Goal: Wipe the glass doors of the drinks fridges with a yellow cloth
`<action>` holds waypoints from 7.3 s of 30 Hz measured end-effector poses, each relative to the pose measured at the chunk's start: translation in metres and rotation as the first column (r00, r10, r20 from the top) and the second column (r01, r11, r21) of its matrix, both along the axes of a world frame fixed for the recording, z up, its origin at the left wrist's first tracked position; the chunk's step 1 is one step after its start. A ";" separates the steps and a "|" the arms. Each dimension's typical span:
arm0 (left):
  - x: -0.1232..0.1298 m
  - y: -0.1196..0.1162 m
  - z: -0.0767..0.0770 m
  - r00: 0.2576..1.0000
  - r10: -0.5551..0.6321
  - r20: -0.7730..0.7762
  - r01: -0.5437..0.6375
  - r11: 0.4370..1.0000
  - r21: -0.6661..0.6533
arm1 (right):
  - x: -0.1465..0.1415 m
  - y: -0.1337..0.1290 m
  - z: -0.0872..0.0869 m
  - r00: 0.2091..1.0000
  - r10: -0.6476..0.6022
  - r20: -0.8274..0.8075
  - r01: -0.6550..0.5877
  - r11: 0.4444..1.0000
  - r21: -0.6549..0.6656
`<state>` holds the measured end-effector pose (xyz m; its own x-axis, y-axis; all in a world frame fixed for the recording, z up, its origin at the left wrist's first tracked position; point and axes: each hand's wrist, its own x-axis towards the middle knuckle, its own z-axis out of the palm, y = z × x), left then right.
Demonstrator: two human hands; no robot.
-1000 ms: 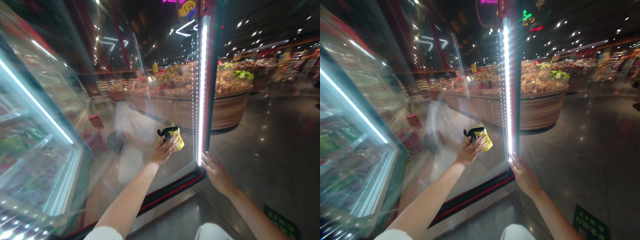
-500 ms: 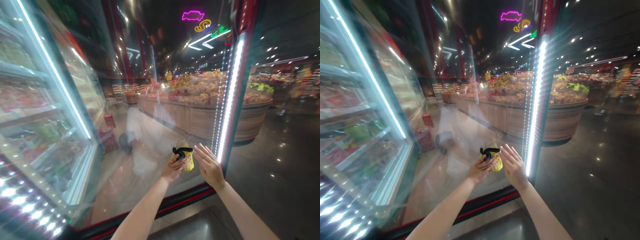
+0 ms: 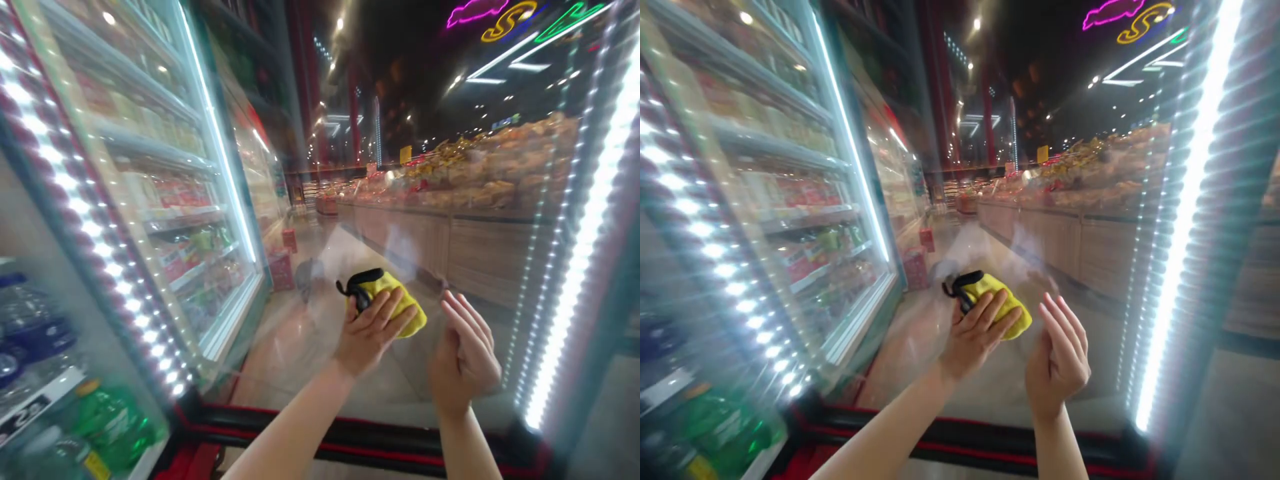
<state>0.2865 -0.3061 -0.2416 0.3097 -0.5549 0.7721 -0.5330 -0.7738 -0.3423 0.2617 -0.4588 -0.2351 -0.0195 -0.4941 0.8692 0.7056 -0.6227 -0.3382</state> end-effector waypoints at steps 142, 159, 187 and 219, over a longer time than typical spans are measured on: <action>-0.043 0.216 -0.183 0.938 -0.080 -0.337 -0.010 0.966 -0.258 | -0.015 0.078 -0.088 0.903 -0.355 -0.243 -0.080 0.416 -0.906; -0.027 0.211 -0.146 0.829 -0.071 -0.555 -0.017 0.988 -0.152 | 0.002 0.067 -0.090 0.895 -0.324 -0.307 -0.170 0.389 -0.906; 0.007 0.054 -0.096 0.993 -0.090 0.081 0.063 0.955 0.290 | 0.005 -0.085 -0.142 0.913 -0.330 -0.240 -0.129 0.323 -0.937; 0.078 -0.181 -0.126 0.851 -0.506 -0.138 0.521 0.785 0.334 | -0.004 -0.185 -0.212 0.851 -0.123 -0.511 0.032 0.983 -0.182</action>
